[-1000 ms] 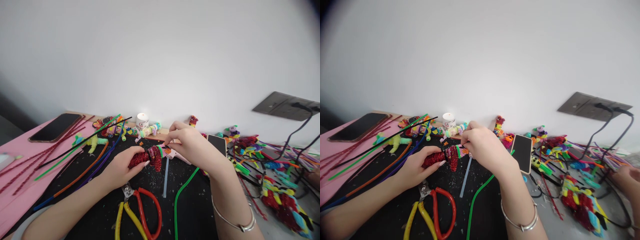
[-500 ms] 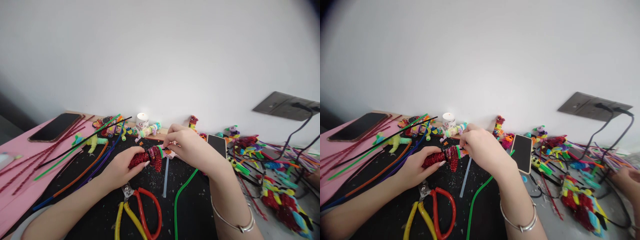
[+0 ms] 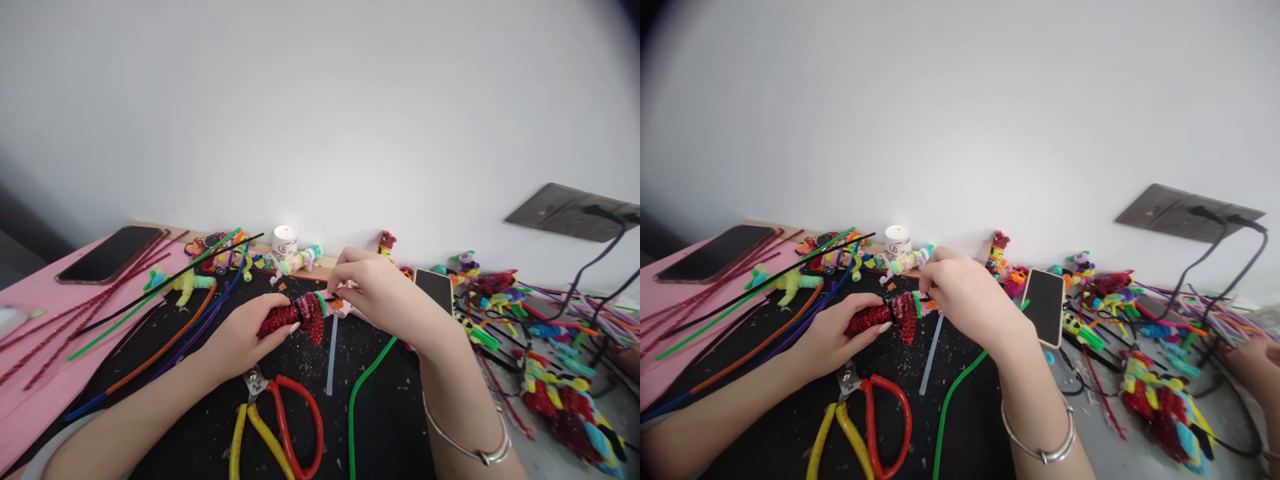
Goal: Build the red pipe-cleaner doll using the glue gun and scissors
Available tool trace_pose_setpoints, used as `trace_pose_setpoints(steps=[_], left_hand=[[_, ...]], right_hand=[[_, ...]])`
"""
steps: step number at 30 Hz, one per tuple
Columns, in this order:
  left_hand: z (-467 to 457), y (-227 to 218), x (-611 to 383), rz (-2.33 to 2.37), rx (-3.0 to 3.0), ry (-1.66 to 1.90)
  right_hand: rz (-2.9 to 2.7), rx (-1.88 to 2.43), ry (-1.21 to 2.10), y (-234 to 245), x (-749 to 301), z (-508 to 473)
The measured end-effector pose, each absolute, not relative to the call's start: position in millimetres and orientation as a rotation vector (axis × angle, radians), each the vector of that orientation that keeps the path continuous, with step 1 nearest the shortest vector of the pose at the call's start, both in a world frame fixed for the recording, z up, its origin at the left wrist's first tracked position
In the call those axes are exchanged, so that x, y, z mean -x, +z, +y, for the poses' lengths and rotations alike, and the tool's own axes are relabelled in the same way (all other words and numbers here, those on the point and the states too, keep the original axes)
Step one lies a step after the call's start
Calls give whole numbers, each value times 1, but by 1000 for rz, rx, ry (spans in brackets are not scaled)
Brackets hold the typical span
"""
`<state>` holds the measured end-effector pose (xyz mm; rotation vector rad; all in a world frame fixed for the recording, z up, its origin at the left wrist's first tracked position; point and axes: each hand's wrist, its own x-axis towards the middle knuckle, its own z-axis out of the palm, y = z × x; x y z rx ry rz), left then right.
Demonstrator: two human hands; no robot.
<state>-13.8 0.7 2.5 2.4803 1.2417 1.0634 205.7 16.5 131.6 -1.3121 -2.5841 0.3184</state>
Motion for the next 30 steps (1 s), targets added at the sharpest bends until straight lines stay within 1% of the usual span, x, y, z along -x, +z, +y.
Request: trace_pose_setpoints(steps=[22,30], left_hand=[[1,0,16,1262,-2472,1046],[0,2,16,1299,-2426,1009]], right_hand=[[-2660,1252,284,125,-209,19],[-2618,1265,279,129,-209,16]])
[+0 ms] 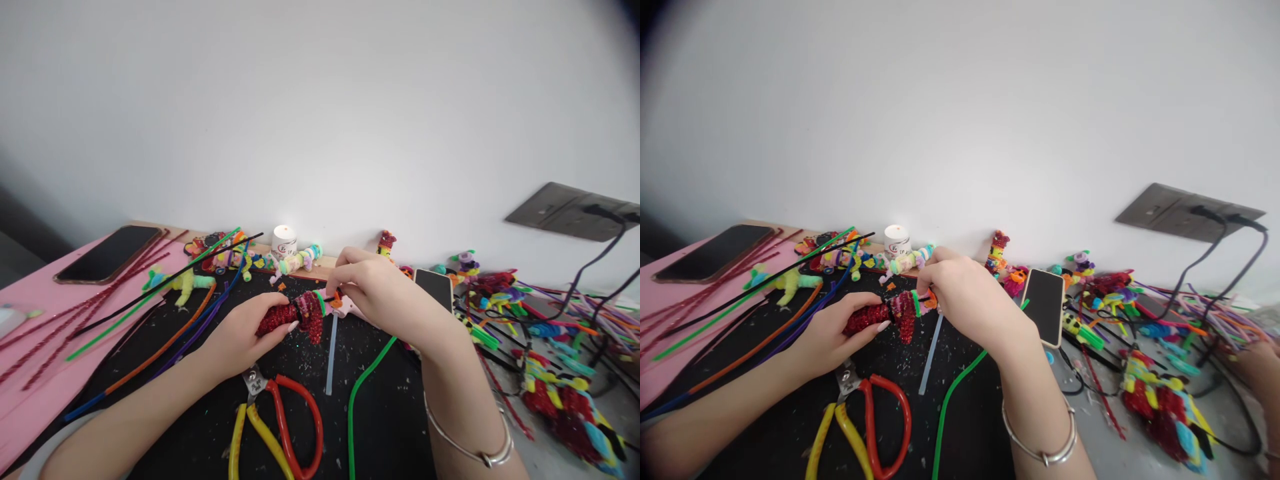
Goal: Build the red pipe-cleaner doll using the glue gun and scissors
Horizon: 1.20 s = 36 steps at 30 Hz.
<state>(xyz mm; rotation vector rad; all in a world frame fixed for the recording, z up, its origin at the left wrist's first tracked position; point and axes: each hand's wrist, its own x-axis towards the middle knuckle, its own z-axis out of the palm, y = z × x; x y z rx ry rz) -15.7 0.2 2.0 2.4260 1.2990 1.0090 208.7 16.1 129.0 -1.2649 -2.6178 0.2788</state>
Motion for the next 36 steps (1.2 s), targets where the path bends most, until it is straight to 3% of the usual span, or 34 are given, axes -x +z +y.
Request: trace_pose_setpoints(steps=[36], left_hand=[[2,3,16,1341,-2390,991]], right_hand=[[-2653,1312,240,129,-208,15]])
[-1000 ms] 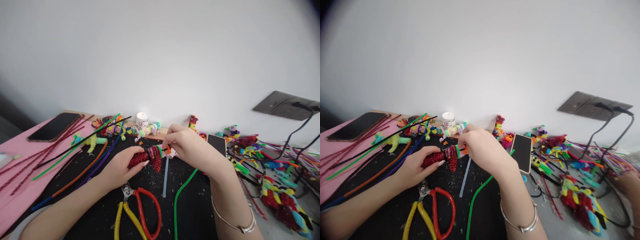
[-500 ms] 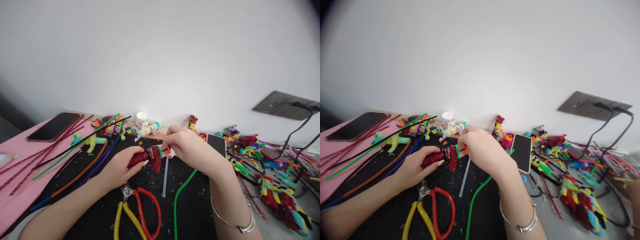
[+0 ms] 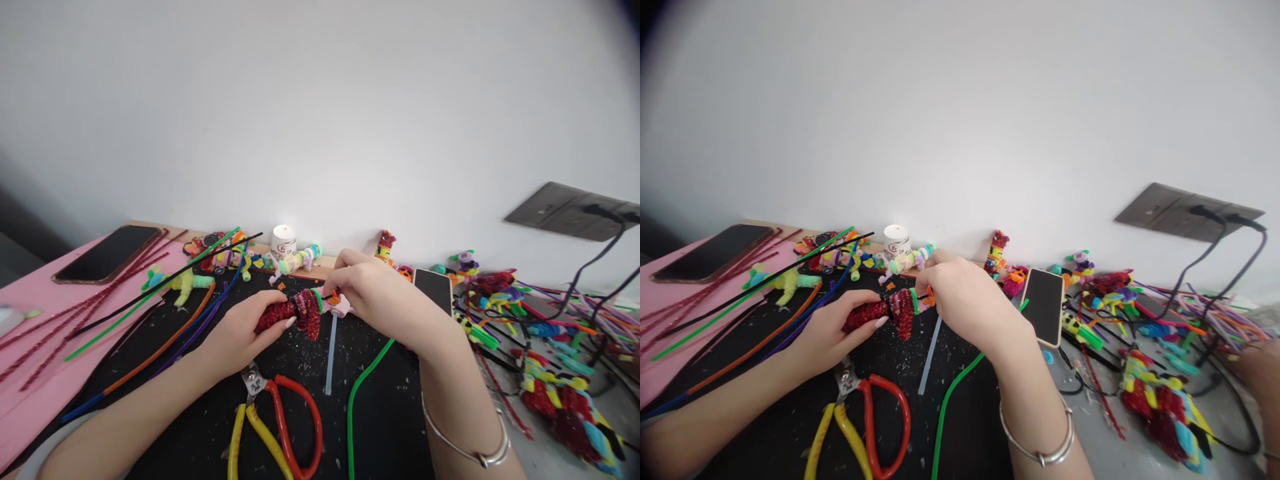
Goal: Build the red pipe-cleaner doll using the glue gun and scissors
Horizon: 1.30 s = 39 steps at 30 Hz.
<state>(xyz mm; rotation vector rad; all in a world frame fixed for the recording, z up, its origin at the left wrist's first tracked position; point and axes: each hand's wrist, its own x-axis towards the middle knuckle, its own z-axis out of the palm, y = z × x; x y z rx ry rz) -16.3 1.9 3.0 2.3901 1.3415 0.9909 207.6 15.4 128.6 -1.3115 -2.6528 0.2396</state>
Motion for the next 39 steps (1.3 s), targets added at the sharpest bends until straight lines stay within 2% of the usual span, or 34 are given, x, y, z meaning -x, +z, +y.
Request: trace_pose_setpoints(steps=[39], left_hand=[[3,1,18,1294,-2427,1014]], right_hand=[[-2612,1396,271,128,-208,16]])
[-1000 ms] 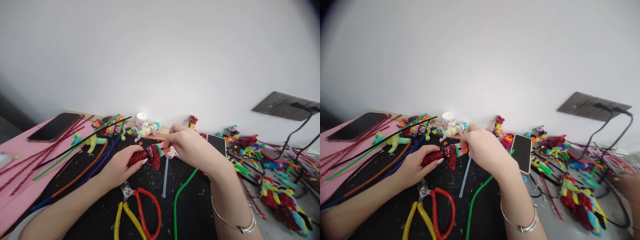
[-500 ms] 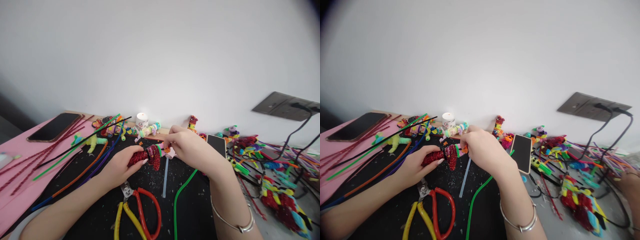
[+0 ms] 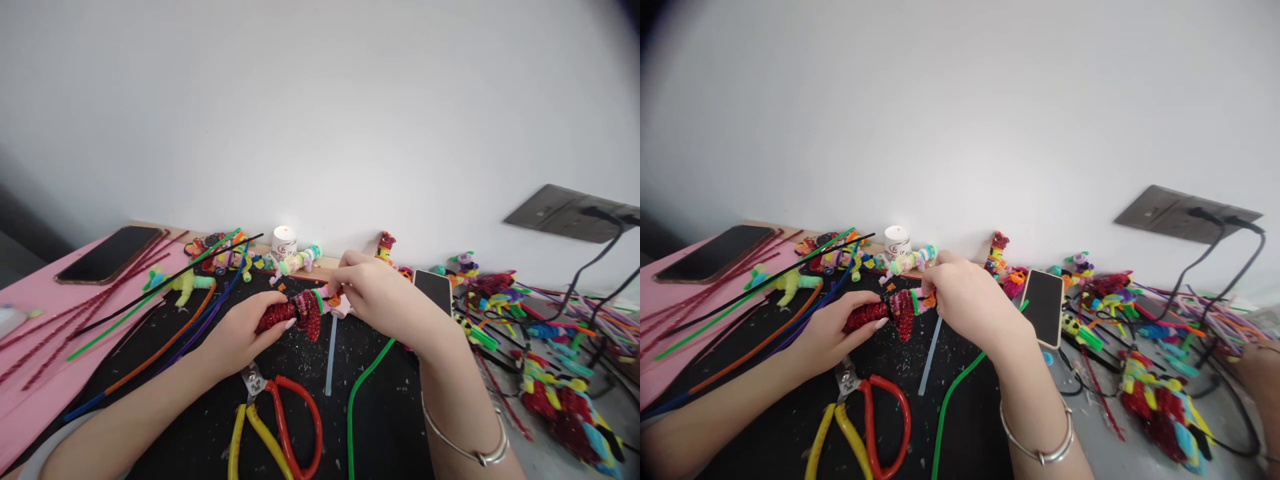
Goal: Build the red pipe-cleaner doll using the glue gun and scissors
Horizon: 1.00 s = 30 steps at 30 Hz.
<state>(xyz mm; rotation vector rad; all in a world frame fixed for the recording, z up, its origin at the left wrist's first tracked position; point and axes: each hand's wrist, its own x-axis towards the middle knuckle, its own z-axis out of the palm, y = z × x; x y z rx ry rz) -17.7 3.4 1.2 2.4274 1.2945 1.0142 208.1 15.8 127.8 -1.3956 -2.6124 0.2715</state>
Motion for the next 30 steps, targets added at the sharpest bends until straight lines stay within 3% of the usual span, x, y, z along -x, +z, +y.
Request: trace_pose_setpoints(steps=[30], left_hand=[[3,2,17,1286,-2425,1027]], right_hand=[[-2646,1349,269,130,-206,13]])
